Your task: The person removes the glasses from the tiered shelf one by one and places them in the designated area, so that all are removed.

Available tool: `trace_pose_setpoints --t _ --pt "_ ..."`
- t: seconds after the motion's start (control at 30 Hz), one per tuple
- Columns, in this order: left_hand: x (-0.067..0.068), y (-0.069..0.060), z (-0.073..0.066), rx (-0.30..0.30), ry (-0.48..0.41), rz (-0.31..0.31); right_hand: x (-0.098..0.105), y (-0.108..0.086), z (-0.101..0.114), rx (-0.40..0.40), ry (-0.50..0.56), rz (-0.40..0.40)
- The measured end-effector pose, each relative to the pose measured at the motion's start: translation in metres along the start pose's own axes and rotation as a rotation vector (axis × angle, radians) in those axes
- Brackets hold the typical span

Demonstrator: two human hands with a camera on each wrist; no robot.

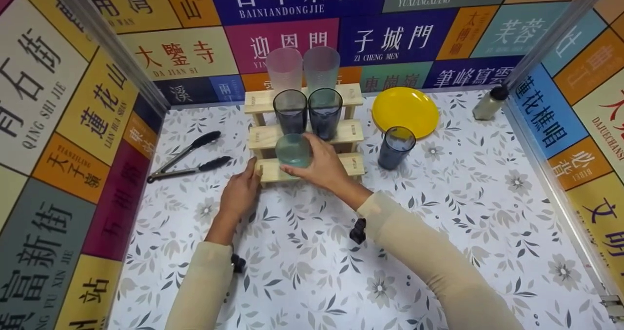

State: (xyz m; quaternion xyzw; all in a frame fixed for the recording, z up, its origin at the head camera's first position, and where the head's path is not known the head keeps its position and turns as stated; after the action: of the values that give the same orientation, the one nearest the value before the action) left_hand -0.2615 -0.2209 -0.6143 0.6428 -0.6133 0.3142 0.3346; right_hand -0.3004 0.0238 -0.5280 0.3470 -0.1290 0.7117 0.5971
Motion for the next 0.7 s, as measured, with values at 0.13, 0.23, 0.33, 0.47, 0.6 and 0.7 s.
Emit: trace_pose_setpoints --t 0.13,0.23,0.33,0.47,0.6,0.7 --pt "0.0005 0.0 -0.0006 0.011 0.008 0.004 -0.0009 0.0006 0.0022 0.001 0.005 -0.027" --pt "0.0014 -0.0006 -0.0018 0.007 0.018 -0.002 -0.0015 -0.0002 0.0029 -0.004 0.004 -0.028" --pt "0.0017 -0.0009 -0.0025 0.0 0.027 -0.008 -0.0012 -0.0011 0.0039 0.004 -0.001 -0.029" --pt "0.0006 0.0001 -0.0017 -0.006 0.026 -0.01 -0.0002 -0.0011 0.0042 0.035 0.006 -0.048" --pt "0.0 0.001 -0.0011 -0.007 0.012 -0.006 0.0019 -0.0012 0.0042 0.066 0.01 -0.072" --pt "0.0004 0.0007 -0.001 0.0 0.002 -0.002 0.0042 -0.0013 0.0044 0.08 0.015 -0.081"
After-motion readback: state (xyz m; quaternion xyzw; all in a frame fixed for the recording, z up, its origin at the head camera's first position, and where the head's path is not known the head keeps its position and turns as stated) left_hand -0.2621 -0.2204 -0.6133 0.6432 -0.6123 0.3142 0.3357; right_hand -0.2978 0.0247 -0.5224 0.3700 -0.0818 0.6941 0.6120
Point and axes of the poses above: each hand's wrist, its own y-axis towards the middle knuckle, its own x-axis out of the back of the hand, z = x × y, the point moved 7 cm from there along y, towards the middle knuckle, and after that the axes turned 3 degrees about -z, right-handed, at the moved point
